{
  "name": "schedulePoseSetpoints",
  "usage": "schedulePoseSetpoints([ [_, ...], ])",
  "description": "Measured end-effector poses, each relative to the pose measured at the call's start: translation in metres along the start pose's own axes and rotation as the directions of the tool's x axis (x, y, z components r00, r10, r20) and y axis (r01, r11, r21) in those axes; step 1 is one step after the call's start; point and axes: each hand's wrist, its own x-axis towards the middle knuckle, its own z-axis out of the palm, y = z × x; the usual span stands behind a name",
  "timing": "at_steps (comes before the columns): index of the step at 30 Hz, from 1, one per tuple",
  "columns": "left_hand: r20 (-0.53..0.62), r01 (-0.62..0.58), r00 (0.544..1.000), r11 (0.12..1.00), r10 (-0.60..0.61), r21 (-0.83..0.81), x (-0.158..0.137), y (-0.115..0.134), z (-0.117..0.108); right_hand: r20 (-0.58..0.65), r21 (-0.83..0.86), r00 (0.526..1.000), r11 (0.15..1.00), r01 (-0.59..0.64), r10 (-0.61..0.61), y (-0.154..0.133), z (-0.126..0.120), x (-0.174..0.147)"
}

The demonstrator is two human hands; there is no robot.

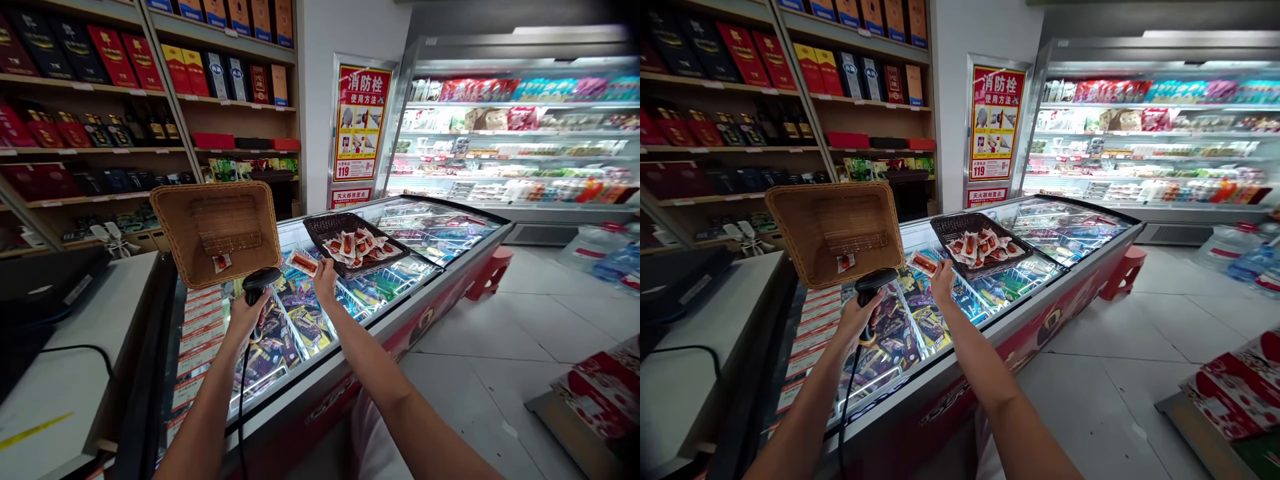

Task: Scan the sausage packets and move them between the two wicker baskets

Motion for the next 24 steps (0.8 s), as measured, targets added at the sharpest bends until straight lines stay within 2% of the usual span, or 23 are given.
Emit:
schedulePoseSetpoints([
  [13,0.056,-0.056,0.997,0.998,0.053,0.040,0.001,-0.005,0.002,0.002,0.064,1.000,0.998,-0.018,0.017,-0.004,-0.004,-0.002],
  [20,0.051,-0.050,0.998,0.997,0.047,0.063,0.002,-0.005,0.004,0.001,0.019,1.000,1.000,-0.016,0.016,-0.009,-0.006,-0.001],
  [24,0.001,-0.025,1.000,0.999,0.025,0.022,0.008,-0.007,0.002,-0.106,0.005,0.994,0.999,-0.039,0.039,-0.013,-0.015,0.011],
])
